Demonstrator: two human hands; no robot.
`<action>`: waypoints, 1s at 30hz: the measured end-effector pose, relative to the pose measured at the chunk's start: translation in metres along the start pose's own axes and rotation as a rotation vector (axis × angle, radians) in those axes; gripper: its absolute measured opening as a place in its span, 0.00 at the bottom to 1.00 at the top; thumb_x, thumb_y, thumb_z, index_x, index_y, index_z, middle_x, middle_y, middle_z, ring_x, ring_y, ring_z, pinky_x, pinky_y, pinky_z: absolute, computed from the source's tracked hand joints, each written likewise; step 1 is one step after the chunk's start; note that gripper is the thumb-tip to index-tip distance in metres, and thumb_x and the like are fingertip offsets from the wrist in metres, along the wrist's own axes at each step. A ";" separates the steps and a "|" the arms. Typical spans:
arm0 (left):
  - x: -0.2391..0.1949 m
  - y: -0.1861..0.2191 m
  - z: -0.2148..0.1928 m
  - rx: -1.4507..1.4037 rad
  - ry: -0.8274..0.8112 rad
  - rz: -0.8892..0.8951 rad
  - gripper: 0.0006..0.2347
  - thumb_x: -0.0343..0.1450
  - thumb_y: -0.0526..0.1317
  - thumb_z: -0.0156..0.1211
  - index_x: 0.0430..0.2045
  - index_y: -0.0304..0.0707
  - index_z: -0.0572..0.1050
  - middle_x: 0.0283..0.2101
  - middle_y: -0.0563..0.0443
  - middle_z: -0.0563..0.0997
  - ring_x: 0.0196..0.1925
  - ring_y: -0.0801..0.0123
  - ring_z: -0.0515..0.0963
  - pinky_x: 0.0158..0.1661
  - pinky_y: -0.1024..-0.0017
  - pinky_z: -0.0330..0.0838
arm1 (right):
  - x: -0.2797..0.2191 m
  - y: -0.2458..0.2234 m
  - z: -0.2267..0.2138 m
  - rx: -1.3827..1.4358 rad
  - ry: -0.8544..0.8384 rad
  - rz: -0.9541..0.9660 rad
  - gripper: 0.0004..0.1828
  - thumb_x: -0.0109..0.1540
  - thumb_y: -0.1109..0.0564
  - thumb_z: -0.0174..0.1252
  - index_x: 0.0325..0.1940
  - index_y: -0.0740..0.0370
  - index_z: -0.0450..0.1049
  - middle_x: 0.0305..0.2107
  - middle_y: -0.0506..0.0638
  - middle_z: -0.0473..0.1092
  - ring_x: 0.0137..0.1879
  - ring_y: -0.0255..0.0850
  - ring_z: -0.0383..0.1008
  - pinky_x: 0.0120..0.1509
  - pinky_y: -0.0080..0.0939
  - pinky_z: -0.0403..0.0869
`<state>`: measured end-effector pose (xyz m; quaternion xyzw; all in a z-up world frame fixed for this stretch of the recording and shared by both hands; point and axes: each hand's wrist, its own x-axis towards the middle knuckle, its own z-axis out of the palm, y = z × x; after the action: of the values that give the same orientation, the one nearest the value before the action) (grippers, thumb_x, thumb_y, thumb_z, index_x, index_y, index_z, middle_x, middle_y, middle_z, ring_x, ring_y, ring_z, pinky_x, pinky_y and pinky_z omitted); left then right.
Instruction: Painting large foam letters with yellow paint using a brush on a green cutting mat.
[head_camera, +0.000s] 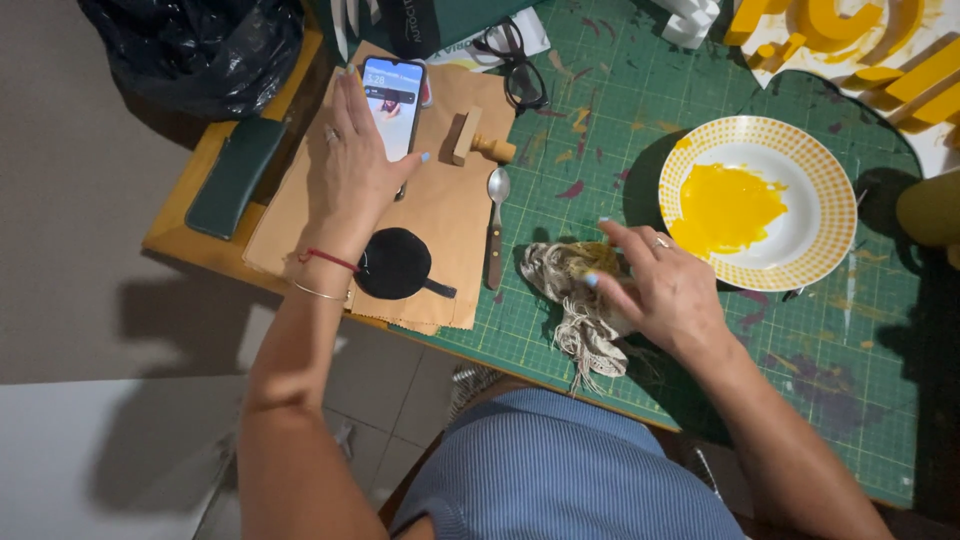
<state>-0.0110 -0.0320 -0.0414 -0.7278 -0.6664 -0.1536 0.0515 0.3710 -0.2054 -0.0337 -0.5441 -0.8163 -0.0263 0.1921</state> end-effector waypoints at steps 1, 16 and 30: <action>0.002 -0.003 0.007 0.001 0.019 0.004 0.56 0.71 0.60 0.83 0.80 0.34 0.40 0.83 0.33 0.52 0.68 0.32 0.77 0.51 0.50 0.82 | 0.002 -0.003 -0.005 0.025 -0.094 0.017 0.36 0.68 0.34 0.56 0.75 0.55 0.69 0.52 0.53 0.75 0.50 0.52 0.80 0.39 0.58 0.78; -0.034 0.073 -0.029 -0.113 0.248 0.361 0.44 0.74 0.56 0.78 0.76 0.28 0.57 0.75 0.29 0.61 0.72 0.30 0.72 0.58 0.41 0.79 | -0.006 0.016 0.006 0.188 0.007 -0.030 0.17 0.65 0.53 0.63 0.58 0.52 0.76 0.52 0.48 0.73 0.46 0.52 0.82 0.46 0.53 0.79; -0.094 0.172 0.017 -0.412 -0.133 0.791 0.21 0.66 0.40 0.64 0.55 0.51 0.75 0.41 0.56 0.80 0.48 0.54 0.85 0.48 0.59 0.80 | -0.009 0.012 -0.009 0.367 0.234 -0.146 0.17 0.67 0.45 0.63 0.57 0.52 0.77 0.53 0.52 0.73 0.51 0.52 0.82 0.52 0.51 0.80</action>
<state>0.1548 -0.1352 -0.0624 -0.9298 -0.2945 -0.2046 -0.0828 0.3872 -0.2109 -0.0305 -0.4326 -0.8167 0.0460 0.3790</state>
